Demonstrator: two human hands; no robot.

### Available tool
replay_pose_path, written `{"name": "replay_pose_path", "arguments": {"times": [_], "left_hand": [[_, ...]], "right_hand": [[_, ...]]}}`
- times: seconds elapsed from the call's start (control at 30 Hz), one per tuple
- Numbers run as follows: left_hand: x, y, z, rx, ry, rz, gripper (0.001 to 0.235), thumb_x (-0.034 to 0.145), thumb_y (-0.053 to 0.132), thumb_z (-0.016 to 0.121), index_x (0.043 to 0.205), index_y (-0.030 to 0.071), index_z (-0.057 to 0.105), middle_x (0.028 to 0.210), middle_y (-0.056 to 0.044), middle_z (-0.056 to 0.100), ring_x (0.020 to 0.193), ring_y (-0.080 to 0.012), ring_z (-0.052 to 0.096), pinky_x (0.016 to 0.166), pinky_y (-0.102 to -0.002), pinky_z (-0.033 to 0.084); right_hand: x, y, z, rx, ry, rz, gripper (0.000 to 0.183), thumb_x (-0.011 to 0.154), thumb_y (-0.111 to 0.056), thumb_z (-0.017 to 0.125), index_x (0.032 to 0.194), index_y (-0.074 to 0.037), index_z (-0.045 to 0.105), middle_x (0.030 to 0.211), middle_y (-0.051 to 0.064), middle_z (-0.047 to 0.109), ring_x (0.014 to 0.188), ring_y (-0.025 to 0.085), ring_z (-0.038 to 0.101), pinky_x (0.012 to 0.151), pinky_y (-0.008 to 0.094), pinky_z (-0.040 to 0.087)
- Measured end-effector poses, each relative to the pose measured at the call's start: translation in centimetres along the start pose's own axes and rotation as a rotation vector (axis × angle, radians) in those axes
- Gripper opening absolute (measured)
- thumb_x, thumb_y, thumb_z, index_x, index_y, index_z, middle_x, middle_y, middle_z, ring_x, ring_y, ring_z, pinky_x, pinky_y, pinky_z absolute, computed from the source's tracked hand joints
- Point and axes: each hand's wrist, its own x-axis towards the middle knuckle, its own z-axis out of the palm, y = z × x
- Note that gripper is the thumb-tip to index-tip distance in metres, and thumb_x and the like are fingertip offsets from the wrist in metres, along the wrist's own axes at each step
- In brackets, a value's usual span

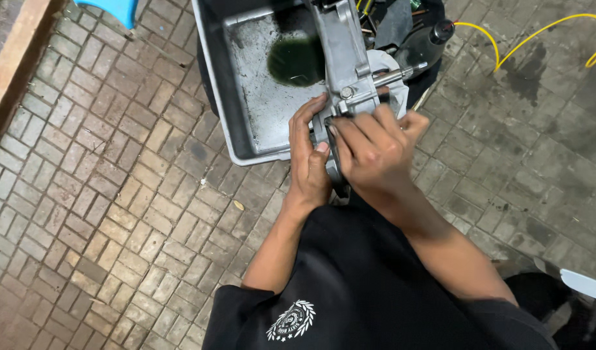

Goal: The person uses a wrench to tighten bolts on a mechanical part held over a metal tray. They then use pliers to adjust a small metal component on the part. The person continues to manipulate the part with their hands, adjusting and inspecting it.

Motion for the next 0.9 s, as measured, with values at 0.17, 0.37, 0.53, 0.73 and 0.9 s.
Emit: {"name": "replay_pose_path", "arguments": {"times": [0.17,0.37,0.53,0.73,0.9], "left_hand": [[0.0,-0.4,0.0,-0.013,0.022,0.012,0.059,0.099,0.038,0.034,0.144,0.004,0.047,0.147,-0.015,0.05,0.145,-0.0369,0.042,0.126,-0.052,0.026],[-0.1,-0.4,0.0,-0.019,0.032,-0.004,0.056,0.094,0.032,0.039,0.142,0.006,0.049,0.147,-0.013,0.051,0.145,-0.0367,0.042,0.126,-0.052,0.027],[0.1,-0.5,0.2,0.0,0.06,0.006,0.054,0.091,0.029,0.039,0.139,0.007,0.05,0.145,-0.012,0.053,0.143,-0.0349,0.044,0.126,-0.05,0.028],[0.1,-0.3,0.2,0.001,0.054,-0.007,0.054,0.09,0.03,0.041,0.138,0.007,0.051,0.143,-0.013,0.054,0.142,-0.0354,0.045,0.125,-0.051,0.028],[0.2,-0.4,0.4,-0.015,0.061,0.006,0.053,0.091,0.031,0.04,0.137,0.008,0.051,0.142,-0.011,0.054,0.14,-0.0337,0.045,0.125,-0.05,0.029]], "right_hand": [[-0.2,-0.3,0.6,-0.008,0.052,0.017,0.015,0.101,-0.019,0.073,0.087,-0.014,0.073,0.072,-0.001,0.053,0.074,0.021,0.056,0.078,0.041,0.029],[-0.3,0.2,0.6,0.071,0.083,0.063,0.021,0.1,-0.021,0.076,0.081,-0.013,0.068,0.07,-0.001,0.052,0.072,0.022,0.056,0.079,0.041,0.03],[0.5,0.2,0.1,0.151,0.027,0.007,0.017,0.097,-0.015,0.079,0.084,-0.012,0.07,0.07,0.0,0.054,0.074,0.023,0.06,0.083,0.042,0.03],[-0.6,0.9,1.2,0.091,0.076,0.058,0.015,0.095,-0.015,0.074,0.081,-0.013,0.067,0.07,0.001,0.053,0.069,0.024,0.056,0.079,0.041,0.031],[1.2,0.3,-0.9,0.299,-0.043,0.038,0.011,0.093,-0.006,0.078,0.084,-0.005,0.071,0.068,0.004,0.057,0.072,0.027,0.06,0.08,0.041,0.03]]}}
